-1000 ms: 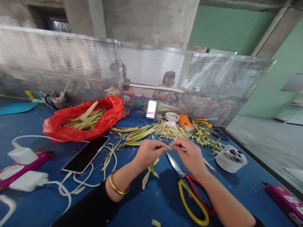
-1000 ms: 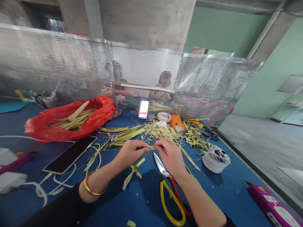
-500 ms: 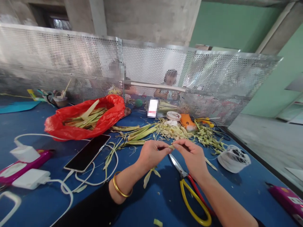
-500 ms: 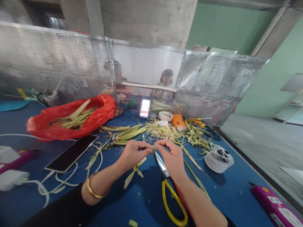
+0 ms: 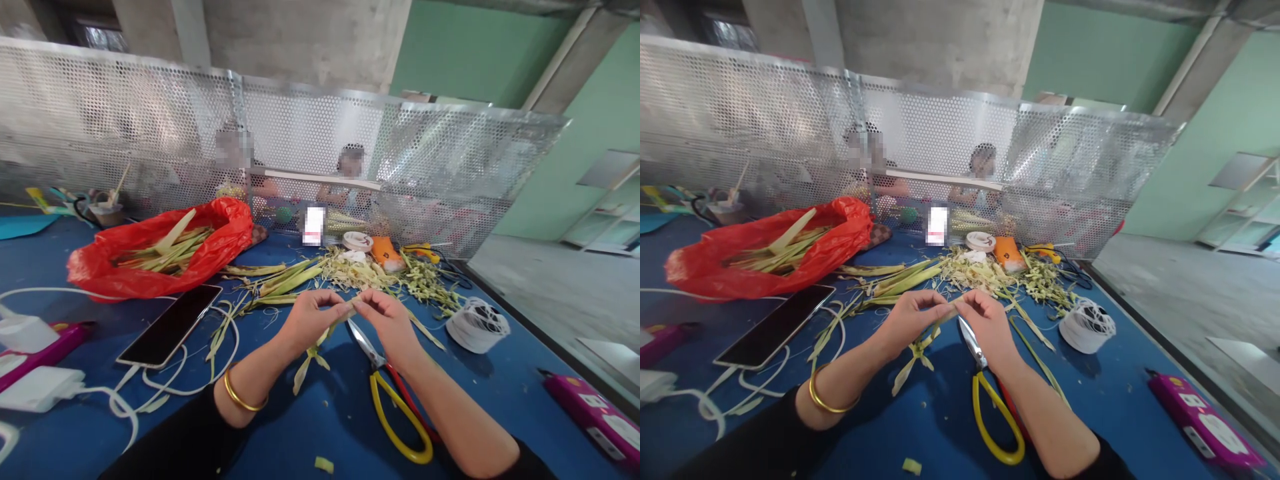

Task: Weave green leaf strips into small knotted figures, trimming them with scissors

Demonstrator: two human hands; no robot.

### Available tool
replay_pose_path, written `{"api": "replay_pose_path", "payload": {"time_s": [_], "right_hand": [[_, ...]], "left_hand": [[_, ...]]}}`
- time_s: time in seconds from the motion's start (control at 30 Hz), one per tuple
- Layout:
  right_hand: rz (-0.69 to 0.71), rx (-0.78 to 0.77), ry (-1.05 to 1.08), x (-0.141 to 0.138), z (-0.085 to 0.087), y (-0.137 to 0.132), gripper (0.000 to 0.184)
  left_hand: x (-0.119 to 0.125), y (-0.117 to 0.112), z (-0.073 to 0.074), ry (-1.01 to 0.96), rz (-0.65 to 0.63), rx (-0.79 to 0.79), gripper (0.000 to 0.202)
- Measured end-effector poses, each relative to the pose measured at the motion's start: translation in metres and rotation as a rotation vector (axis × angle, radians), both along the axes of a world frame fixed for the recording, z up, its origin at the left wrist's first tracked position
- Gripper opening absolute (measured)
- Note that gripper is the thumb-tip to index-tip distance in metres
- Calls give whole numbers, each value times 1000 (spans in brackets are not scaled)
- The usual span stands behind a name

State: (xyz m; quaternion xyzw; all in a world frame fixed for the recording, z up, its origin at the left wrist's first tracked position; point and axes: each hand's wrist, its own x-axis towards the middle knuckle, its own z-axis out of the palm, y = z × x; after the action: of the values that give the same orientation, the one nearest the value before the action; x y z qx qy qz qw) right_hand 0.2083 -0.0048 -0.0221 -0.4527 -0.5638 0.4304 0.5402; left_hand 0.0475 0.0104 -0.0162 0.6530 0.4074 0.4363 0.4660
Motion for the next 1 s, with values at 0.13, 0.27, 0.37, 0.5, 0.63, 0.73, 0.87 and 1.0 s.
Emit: {"api": "replay_pose_path", "payload": {"time_s": [0.13, 0.27, 0.37, 0.5, 0.63, 0.73, 0.87, 1.0], "right_hand": [[-70, 5, 85, 3, 0, 1, 23], [-149, 35, 168, 10, 3, 6, 22], [-226, 85, 222, 18, 6, 11, 20], [-285, 127, 230, 25, 9, 15, 20], [-295, 126, 219, 26, 8, 17, 20], [-331, 154, 186, 26, 7, 17, 18], [-547, 310, -1, 28, 8, 12, 16], [-696, 705, -447, 27, 13, -1, 6]], "left_hand": [[2, 1, -1, -62, -15, -64, 22], [2, 1, 2, -82, 11, -87, 17], [1, 0, 4, -137, 42, -109, 15], [-2, -1, 7, -218, 81, -116, 14], [-3, 0, 6, -275, 139, -134, 13], [-3, 5, 2, -253, 235, -136, 15], [-7, 9, -1, -204, 398, -78, 15], [-4, -5, 12, -141, 472, 105, 17]]}}
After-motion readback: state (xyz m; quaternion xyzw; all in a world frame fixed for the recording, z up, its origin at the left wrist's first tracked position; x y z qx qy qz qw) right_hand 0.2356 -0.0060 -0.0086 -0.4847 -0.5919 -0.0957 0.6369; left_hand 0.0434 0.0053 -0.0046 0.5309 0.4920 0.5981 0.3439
